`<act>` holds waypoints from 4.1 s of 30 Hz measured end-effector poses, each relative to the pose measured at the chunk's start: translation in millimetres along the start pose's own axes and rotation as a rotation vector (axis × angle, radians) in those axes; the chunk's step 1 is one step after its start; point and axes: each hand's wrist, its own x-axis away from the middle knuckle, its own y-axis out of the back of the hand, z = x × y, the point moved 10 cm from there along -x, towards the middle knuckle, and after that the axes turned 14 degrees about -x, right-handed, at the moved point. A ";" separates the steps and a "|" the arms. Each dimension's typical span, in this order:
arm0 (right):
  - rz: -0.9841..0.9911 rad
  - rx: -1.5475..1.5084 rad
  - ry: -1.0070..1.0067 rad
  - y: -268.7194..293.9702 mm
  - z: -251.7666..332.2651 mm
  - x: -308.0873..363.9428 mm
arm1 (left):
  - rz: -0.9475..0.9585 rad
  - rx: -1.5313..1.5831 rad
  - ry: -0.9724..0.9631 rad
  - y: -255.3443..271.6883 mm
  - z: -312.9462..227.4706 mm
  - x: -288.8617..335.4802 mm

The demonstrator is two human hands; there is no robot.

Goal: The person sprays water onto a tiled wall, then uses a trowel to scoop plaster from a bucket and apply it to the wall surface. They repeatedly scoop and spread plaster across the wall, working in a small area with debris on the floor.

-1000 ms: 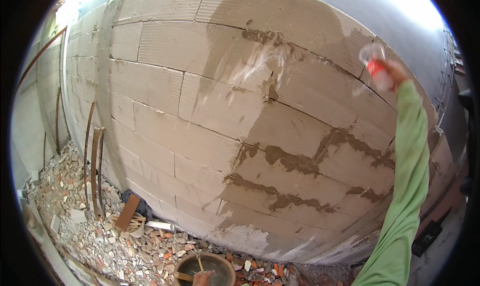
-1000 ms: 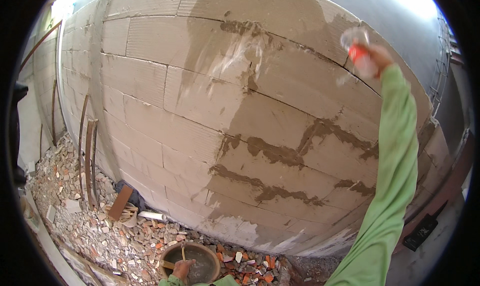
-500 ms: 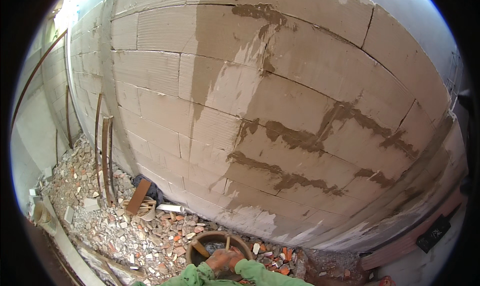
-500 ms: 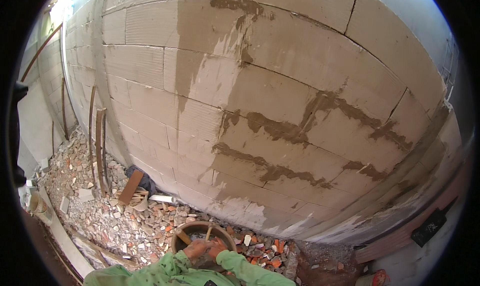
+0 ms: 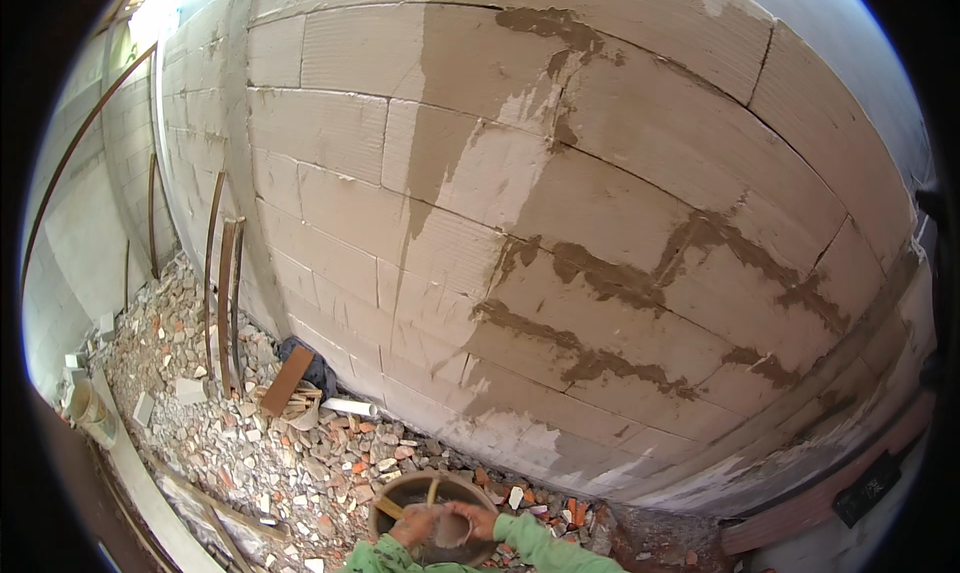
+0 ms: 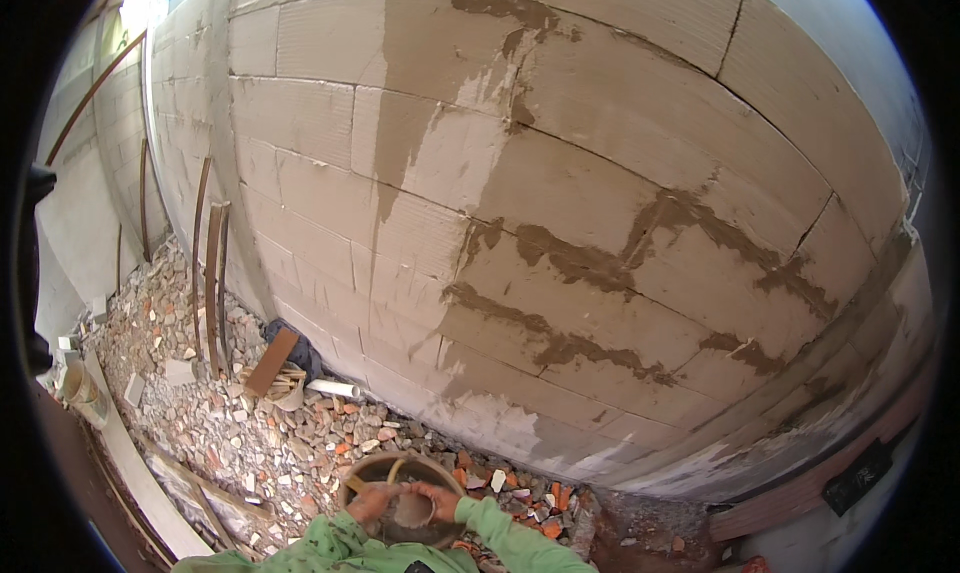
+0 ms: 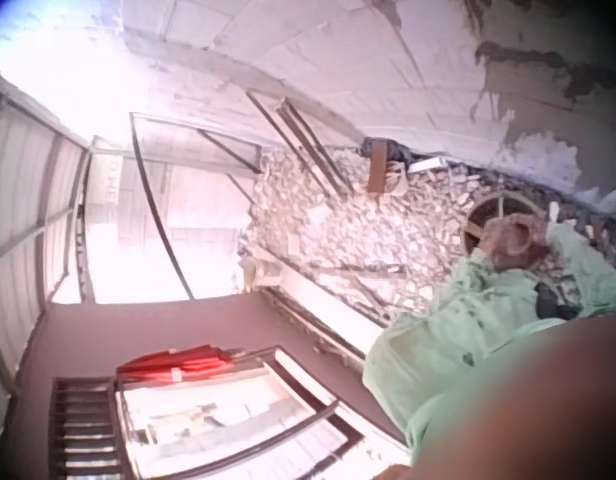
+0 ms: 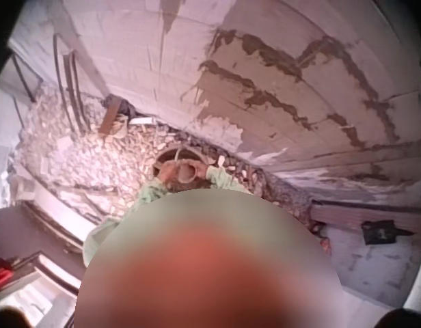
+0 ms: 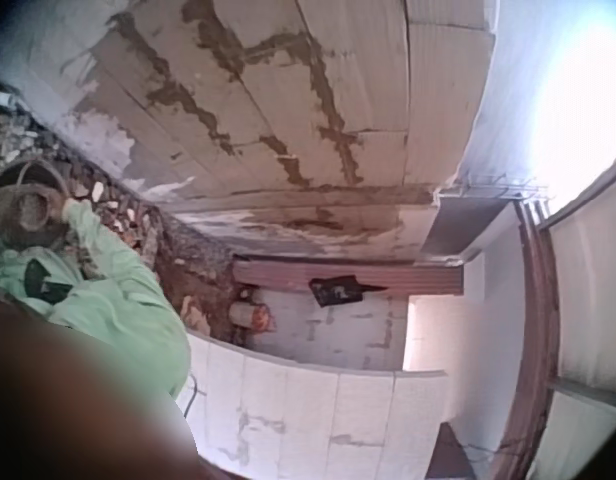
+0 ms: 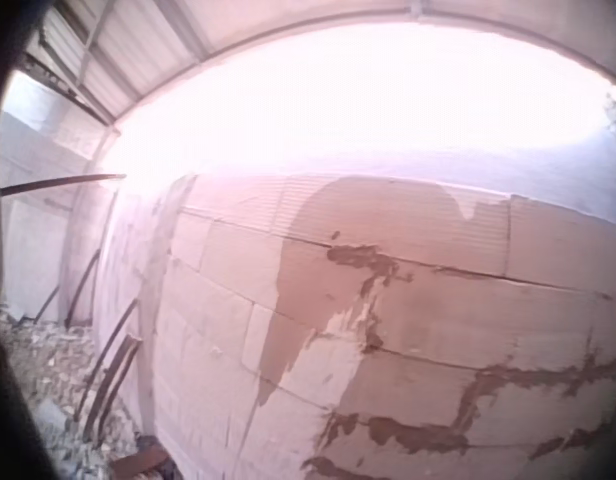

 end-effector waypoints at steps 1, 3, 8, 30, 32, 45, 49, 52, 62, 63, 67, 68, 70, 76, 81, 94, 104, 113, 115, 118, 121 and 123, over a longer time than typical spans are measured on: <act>0.008 -0.137 -0.024 11.5 24.4 -3.1 | -0.042 0.053 0.113 8.6 15.0 0.7; -0.070 -0.008 -0.059 63.9 81.8 -10.3 | -0.086 0.047 0.095 18.0 18.9 5.1; -0.471 0.110 0.156 223.9 301.2 -48.3 | -0.055 0.115 0.048 10.8 21.7 23.1; -1.013 1.137 -0.297 383.0 644.8 -148.1 | -0.119 0.247 -0.030 31.7 33.2 32.0; -1.036 1.032 -0.251 387.6 642.7 -142.7 | -0.116 0.238 -0.007 29.9 36.6 30.5; -0.087 0.459 -0.005 83.9 164.4 -39.2 | -0.028 0.192 0.069 5.2 27.4 25.7; -0.039 0.932 -0.286 -50.9 -24.5 -22.0 | 0.043 -0.029 0.024 -8.2 26.8 24.9; -0.093 1.252 -0.101 -77.5 -77.1 -25.8 | 0.033 -0.192 -0.045 -11.4 21.3 30.3; -0.091 0.160 -0.328 -63.2 -137.8 -0.7 | 0.005 -0.129 0.086 -5.7 24.5 23.0; -0.183 0.008 -0.116 -53.2 -109.5 -0.3 | -0.059 -0.099 0.186 3.8 34.4 22.6; -0.601 -0.379 -0.137 -1.5 -78.7 33.1 | -0.053 0.178 0.243 6.5 38.7 17.0; -0.770 -0.400 -0.097 22.5 -66.0 47.3 | -0.033 0.227 0.233 4.1 36.9 17.2; -0.916 -0.737 0.043 67.1 -43.7 64.3 | -0.036 0.228 0.230 3.9 34.8 20.6; -1.425 -1.157 0.094 198.0 7.7 67.9 | -0.127 0.210 0.227 10.8 33.7 29.0; -1.033 -0.820 0.238 172.3 70.3 -28.8 | -0.117 0.291 0.234 15.6 37.1 25.6; -0.067 0.987 -0.489 -74.6 -102.5 -33.3 | 0.069 0.069 0.197 -27.9 21.1 36.4; -0.220 -0.219 0.031 -66.3 -125.2 -17.7 | 0.049 0.103 0.216 0.3 48.3 13.3; -1.348 0.006 -0.038 199.5 63.1 180.0 | -0.091 0.162 0.211 7.9 35.1 2.2; -1.798 -0.305 0.462 268.4 143.9 250.5 | -0.043 0.135 0.164 7.1 31.4 1.4; -1.685 -0.446 0.931 350.3 268.3 285.6 | 0.004 0.110 0.184 7.9 34.3 -3.7; -1.524 -0.364 1.003 371.7 338.5 270.1 | -0.076 0.116 0.200 13.4 36.8 -6.0; -1.560 -0.224 0.882 351.1 335.4 246.3 | -0.063 0.166 0.278 5.7 39.0 -7.4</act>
